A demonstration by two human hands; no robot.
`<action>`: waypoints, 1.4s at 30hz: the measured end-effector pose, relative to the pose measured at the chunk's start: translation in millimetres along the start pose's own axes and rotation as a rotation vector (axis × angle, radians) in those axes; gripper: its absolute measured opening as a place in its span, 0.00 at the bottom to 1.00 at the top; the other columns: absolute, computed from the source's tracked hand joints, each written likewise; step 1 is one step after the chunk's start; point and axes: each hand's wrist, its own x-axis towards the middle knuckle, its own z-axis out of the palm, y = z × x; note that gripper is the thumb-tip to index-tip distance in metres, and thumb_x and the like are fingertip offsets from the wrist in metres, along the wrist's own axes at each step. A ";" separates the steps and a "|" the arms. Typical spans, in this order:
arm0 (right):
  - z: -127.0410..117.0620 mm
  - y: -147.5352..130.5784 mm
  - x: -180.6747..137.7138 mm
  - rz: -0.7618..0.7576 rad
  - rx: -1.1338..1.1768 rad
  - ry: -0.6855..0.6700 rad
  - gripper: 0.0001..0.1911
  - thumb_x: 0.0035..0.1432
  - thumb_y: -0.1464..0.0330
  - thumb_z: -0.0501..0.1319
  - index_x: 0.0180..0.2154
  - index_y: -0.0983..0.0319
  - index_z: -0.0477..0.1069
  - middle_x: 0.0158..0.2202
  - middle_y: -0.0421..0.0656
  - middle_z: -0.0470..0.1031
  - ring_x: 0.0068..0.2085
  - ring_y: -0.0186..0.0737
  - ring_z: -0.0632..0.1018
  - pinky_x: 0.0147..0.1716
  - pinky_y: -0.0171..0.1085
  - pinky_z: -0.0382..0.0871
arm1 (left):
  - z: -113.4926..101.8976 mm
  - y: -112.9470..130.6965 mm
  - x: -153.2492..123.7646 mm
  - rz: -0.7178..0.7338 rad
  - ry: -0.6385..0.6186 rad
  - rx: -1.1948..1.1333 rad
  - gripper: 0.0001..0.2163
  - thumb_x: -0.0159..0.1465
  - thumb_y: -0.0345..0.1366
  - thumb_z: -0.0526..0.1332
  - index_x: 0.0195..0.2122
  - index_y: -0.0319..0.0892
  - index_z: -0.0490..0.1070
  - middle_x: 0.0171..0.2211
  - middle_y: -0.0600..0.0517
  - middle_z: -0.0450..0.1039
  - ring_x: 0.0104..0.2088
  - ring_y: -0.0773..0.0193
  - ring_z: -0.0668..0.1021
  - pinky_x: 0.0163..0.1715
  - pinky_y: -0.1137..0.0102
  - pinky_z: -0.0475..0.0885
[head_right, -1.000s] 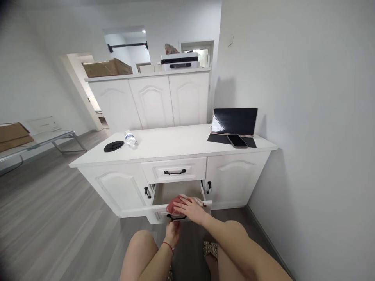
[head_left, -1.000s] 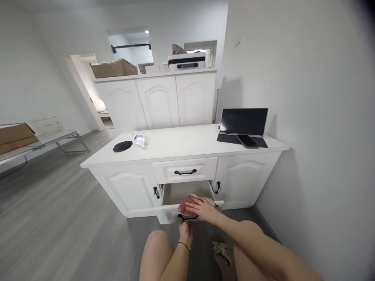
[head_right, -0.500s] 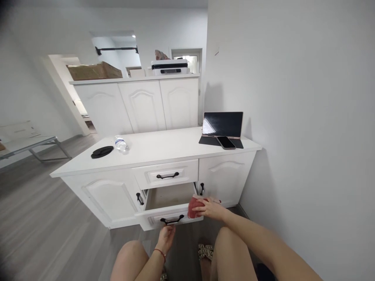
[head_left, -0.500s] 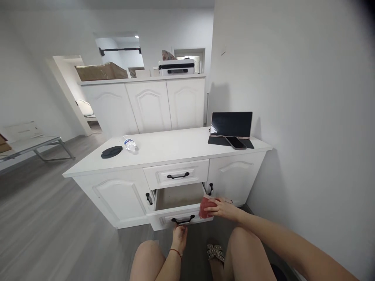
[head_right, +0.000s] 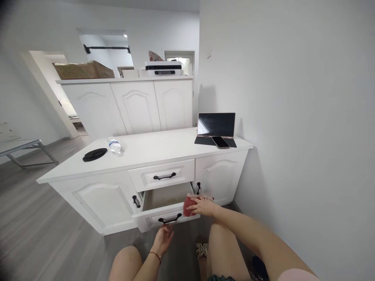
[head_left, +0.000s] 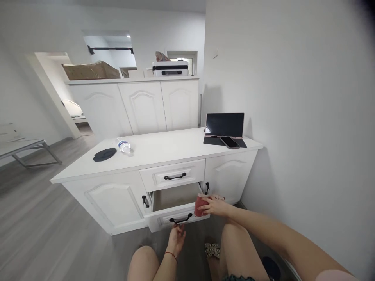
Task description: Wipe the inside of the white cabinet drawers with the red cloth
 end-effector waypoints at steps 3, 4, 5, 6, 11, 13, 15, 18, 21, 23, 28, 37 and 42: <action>-7.1 -2.5 14.5 -0.002 0.010 -0.051 0.17 0.69 0.67 0.60 0.54 0.43 0.78 0.66 0.32 0.72 0.68 0.53 0.67 0.54 0.53 0.72 | -3.0 -1.5 1.9 -0.011 -0.007 -0.029 0.23 0.39 0.15 0.53 0.33 0.46 0.69 0.38 0.55 0.76 0.38 0.64 0.80 0.48 0.63 0.69; -9.7 -4.4 20.9 -0.004 0.014 -0.066 0.17 0.70 0.66 0.59 0.55 0.43 0.77 0.66 0.31 0.72 0.69 0.53 0.66 0.55 0.54 0.72 | -2.7 -2.7 2.6 -0.015 -0.003 -0.042 0.24 0.38 0.15 0.53 0.33 0.46 0.69 0.38 0.56 0.76 0.38 0.64 0.80 0.47 0.64 0.69; -12.5 -7.1 28.2 -0.006 0.016 -0.079 0.16 0.71 0.66 0.58 0.55 0.44 0.77 0.66 0.31 0.72 0.69 0.53 0.65 0.56 0.54 0.72 | -2.1 -4.1 3.1 -0.018 -0.005 -0.053 0.26 0.36 0.15 0.52 0.34 0.46 0.69 0.39 0.56 0.75 0.37 0.65 0.80 0.46 0.64 0.69; -15.1 -10.6 36.5 -0.009 0.015 -0.086 0.16 0.71 0.65 0.58 0.55 0.44 0.77 0.67 0.31 0.71 0.70 0.53 0.65 0.56 0.54 0.71 | -1.3 -5.5 3.5 -0.022 -0.009 -0.063 0.26 0.35 0.15 0.52 0.34 0.47 0.69 0.39 0.57 0.75 0.37 0.65 0.80 0.46 0.65 0.68; -25.3 -41.5 94.4 -0.041 0.001 -0.054 0.16 0.71 0.66 0.58 0.53 0.45 0.79 0.67 0.30 0.71 0.69 0.50 0.65 0.56 0.51 0.71 | 1.5 -9.4 2.9 -0.047 -0.044 -0.130 0.26 0.34 0.14 0.52 0.33 0.46 0.68 0.36 0.58 0.74 0.34 0.68 0.80 0.39 0.68 0.69; -27.5 -57.5 123.2 -0.050 0.002 -0.050 0.14 0.70 0.65 0.59 0.52 0.45 0.79 0.68 0.28 0.70 0.70 0.50 0.64 0.56 0.50 0.69 | 1.8 -8.7 2.5 -0.064 -0.051 -0.164 0.26 0.35 0.14 0.52 0.33 0.46 0.68 0.35 0.57 0.74 0.33 0.68 0.80 0.36 0.69 0.70; -28.7 -73.4 151.6 -0.052 -0.001 -0.064 0.15 0.70 0.65 0.59 0.52 0.46 0.79 0.69 0.27 0.67 0.71 0.52 0.62 0.57 0.50 0.67 | 2.5 -7.7 2.9 -0.075 -0.056 -0.192 0.26 0.35 0.13 0.51 0.32 0.46 0.68 0.33 0.57 0.73 0.31 0.68 0.79 0.35 0.70 0.71; -28.3 -93.4 185.6 -0.026 -0.011 -0.087 0.16 0.72 0.64 0.55 0.53 0.45 0.78 0.71 0.24 0.64 0.72 0.52 0.60 0.59 0.51 0.67 | 4.0 -7.9 5.8 -0.067 -0.092 -0.202 0.23 0.35 0.13 0.50 0.28 0.45 0.65 0.28 0.57 0.69 0.27 0.69 0.75 0.31 0.73 0.72; -25.5 -104.0 201.2 0.006 -0.017 -0.096 0.15 0.73 0.63 0.55 0.53 0.44 0.78 0.71 0.21 0.63 0.73 0.52 0.59 0.62 0.53 0.66 | 4.8 -9.8 10.9 -0.056 -0.105 -0.202 0.19 0.35 0.14 0.50 0.24 0.44 0.60 0.22 0.59 0.61 0.22 0.71 0.68 0.26 0.76 0.68; -23.2 -103.8 199.2 0.014 -0.002 -0.082 0.14 0.72 0.64 0.57 0.53 0.46 0.78 0.71 0.22 0.63 0.73 0.52 0.59 0.64 0.54 0.65 | 4.1 -10.0 13.7 -0.046 -0.107 -0.201 0.18 0.35 0.14 0.50 0.23 0.44 0.60 0.22 0.59 0.60 0.21 0.71 0.67 0.26 0.77 0.68; -18.3 -79.6 155.3 0.018 0.050 -0.075 0.14 0.71 0.66 0.59 0.53 0.50 0.79 0.69 0.29 0.67 0.73 0.52 0.60 0.65 0.56 0.63 | -0.1 -2.0 10.5 -0.042 -0.137 -0.149 0.23 0.36 0.13 0.50 0.29 0.44 0.68 0.30 0.56 0.72 0.30 0.68 0.78 0.34 0.73 0.72; 5.8 -18.9 45.5 0.044 0.063 0.014 0.17 0.71 0.67 0.59 0.56 0.45 0.77 0.65 0.33 0.73 0.70 0.52 0.65 0.64 0.56 0.64 | 4.9 6.1 2.4 -0.048 -0.068 -0.068 0.16 0.43 0.15 0.56 0.28 0.43 0.69 0.32 0.55 0.74 0.33 0.67 0.79 0.40 0.69 0.70; 38.4 -16.1 13.5 0.086 0.021 0.095 0.21 0.72 0.69 0.55 0.62 0.49 0.72 0.63 0.41 0.76 0.64 0.51 0.72 0.58 0.55 0.67 | 12.6 3.1 12.1 -0.039 0.049 -0.046 0.10 0.54 0.20 0.60 0.24 0.43 0.67 0.28 0.53 0.72 0.31 0.63 0.77 0.39 0.67 0.70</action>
